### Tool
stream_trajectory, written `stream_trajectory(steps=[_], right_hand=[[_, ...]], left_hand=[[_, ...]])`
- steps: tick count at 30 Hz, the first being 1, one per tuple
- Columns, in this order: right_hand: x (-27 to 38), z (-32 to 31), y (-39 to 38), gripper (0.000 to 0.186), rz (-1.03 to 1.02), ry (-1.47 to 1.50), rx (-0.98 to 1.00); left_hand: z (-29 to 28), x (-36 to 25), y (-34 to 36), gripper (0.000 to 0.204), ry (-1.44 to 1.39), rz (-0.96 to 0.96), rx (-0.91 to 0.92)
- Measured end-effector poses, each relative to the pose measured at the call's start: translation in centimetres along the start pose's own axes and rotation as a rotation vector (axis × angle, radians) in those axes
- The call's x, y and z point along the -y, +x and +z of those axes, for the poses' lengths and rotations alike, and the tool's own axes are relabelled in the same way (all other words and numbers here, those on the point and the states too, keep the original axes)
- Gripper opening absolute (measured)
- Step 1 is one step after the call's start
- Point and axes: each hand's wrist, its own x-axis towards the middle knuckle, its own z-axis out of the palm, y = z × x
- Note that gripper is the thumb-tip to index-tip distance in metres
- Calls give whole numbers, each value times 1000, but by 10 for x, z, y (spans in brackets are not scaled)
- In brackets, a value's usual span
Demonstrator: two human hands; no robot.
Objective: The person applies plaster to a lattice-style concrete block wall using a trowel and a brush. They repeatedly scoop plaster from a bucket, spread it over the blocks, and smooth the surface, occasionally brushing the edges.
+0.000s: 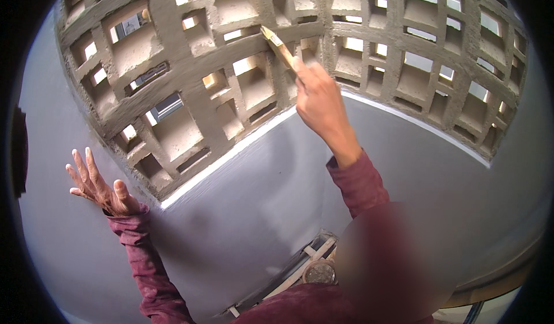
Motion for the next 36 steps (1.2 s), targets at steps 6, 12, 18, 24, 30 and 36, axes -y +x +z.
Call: stream_trajectory(steps=[6, 12, 18, 24, 30, 36], right_hand=[[-18, -5, 13, 41, 132, -241, -4], [99, -21, -64, 50, -59, 141, 159], [32, -91, -206, 42, 462, 184, 104], [-71, -182, -469, 33, 1256, -48, 314], [-105, -271, -634, 40, 1785, -443, 349], [-101, -265, -767, 49, 2122, -59, 444]], left_hand=[[19, -19, 3, 74, -116, -42, -54], [8, 4, -5, 72, -69, -42, -113], [-1, 3, -22, 58, -244, 218, -167], [-68, -100, -180, 53, -836, -123, 724], [-192, -148, -501, 51, -725, -723, 2414], [-282, -202, -545, 94, -596, -283, 2981]])
